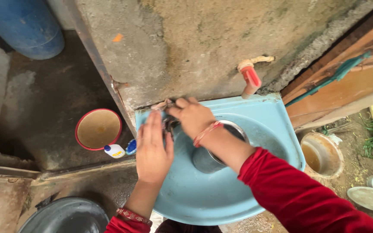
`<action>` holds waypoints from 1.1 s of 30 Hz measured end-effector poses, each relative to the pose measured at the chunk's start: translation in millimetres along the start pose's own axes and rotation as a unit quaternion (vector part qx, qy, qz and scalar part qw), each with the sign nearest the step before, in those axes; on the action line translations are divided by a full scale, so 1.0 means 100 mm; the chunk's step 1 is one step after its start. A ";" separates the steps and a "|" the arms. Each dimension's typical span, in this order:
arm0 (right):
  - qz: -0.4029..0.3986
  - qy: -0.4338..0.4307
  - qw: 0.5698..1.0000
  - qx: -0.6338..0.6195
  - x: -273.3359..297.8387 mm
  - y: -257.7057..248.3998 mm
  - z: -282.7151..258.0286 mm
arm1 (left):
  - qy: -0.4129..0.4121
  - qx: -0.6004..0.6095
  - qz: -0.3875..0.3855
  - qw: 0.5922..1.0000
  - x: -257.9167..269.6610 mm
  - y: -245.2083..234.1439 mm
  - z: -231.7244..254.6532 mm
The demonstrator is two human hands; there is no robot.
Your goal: The person cleans a blue basin and a metal cup with a cloth. They scrub the inner and outer edges of the basin before wiping the inside of the cup.
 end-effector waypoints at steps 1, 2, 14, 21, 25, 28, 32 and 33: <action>0.002 0.003 1.000 0.002 0.01 -0.03 0.11 | 0.003 0.002 -0.001 1.000 0.02 0.00 0.04; -0.038 0.006 0.999 -0.027 0.00 -0.06 0.24 | -0.020 0.057 -0.042 0.997 0.05 0.01 0.09; -0.001 0.133 0.990 -0.054 0.48 -0.23 1.00 | 0.015 0.204 -0.301 0.931 -0.03 0.04 0.58; -0.048 0.269 0.961 0.045 0.95 -0.35 1.29 | -0.078 0.243 -0.285 0.924 0.06 0.04 0.54; -0.121 0.330 0.936 0.031 1.19 -0.30 1.36 | -0.141 0.287 -0.243 0.916 -0.07 -0.12 0.50; -0.183 0.252 0.950 -0.033 1.17 -0.35 1.21 | -0.136 0.306 -0.190 0.923 -0.19 -0.26 0.46; -0.147 0.245 0.943 -0.171 0.98 -0.62 0.70 | -0.147 0.324 -0.124 0.926 -0.35 -0.45 0.47; -0.181 0.267 0.923 -0.210 0.92 -0.69 0.57 | -0.163 0.335 -0.108 0.922 -0.40 -0.49 0.47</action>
Point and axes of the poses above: each hand's wrist, its own x-axis away from the middle knuckle, its own y-axis out of the palm, z = x × y, the point moved 1 cm from there along -x, towards the middle knuckle, and after that the axes turned 13 degrees about z, right-handed, at the moved point
